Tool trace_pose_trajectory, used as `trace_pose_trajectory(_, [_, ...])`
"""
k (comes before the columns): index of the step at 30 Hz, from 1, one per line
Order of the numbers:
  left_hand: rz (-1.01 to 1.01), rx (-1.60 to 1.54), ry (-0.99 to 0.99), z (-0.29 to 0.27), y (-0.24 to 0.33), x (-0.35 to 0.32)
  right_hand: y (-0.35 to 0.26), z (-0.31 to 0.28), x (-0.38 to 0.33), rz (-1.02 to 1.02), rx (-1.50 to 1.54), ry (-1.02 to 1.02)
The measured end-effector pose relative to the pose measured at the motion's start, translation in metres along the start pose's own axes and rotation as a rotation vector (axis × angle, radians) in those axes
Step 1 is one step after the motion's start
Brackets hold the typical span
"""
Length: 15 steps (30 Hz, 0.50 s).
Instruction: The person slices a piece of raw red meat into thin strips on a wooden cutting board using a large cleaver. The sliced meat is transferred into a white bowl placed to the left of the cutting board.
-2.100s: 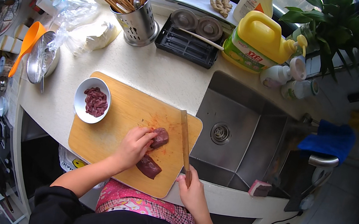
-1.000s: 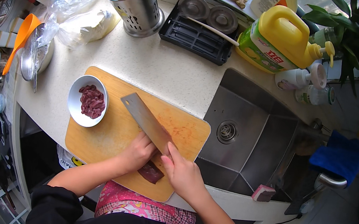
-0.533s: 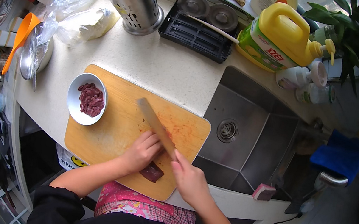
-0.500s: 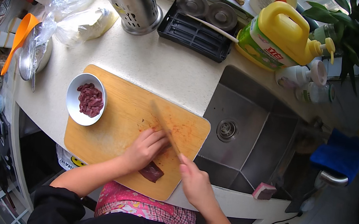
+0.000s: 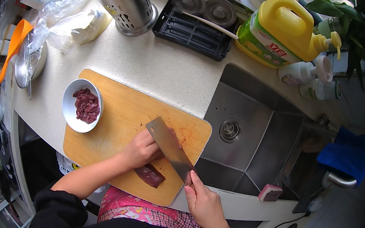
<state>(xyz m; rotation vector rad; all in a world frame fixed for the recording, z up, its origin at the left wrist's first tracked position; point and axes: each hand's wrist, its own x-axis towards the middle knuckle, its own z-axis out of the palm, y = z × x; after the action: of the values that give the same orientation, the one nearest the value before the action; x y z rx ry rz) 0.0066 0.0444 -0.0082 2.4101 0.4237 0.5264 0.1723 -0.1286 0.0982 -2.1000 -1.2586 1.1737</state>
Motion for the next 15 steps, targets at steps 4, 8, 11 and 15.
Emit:
trace_pose_trajectory(4, [-0.008, -0.031, -0.043, -0.001, 0.000, 0.000, 0.003, 0.003, 0.000, -0.016, -0.052, 0.017])
trace_pose_trajectory(8, [-0.016, -0.049, -0.059, -0.003, 0.003, 0.000, -0.002, 0.007, 0.020, -0.044, -0.027, 0.018])
trace_pose_trajectory(11, [-0.022, -0.058, -0.052, 0.000, 0.002, 0.001, -0.016, 0.013, 0.058, -0.067, 0.004, 0.009])
trace_pose_trajectory(15, [-0.014, -0.022, -0.047, 0.000, 0.002, 0.002, -0.017, 0.020, 0.068, -0.104, 0.005, 0.027])
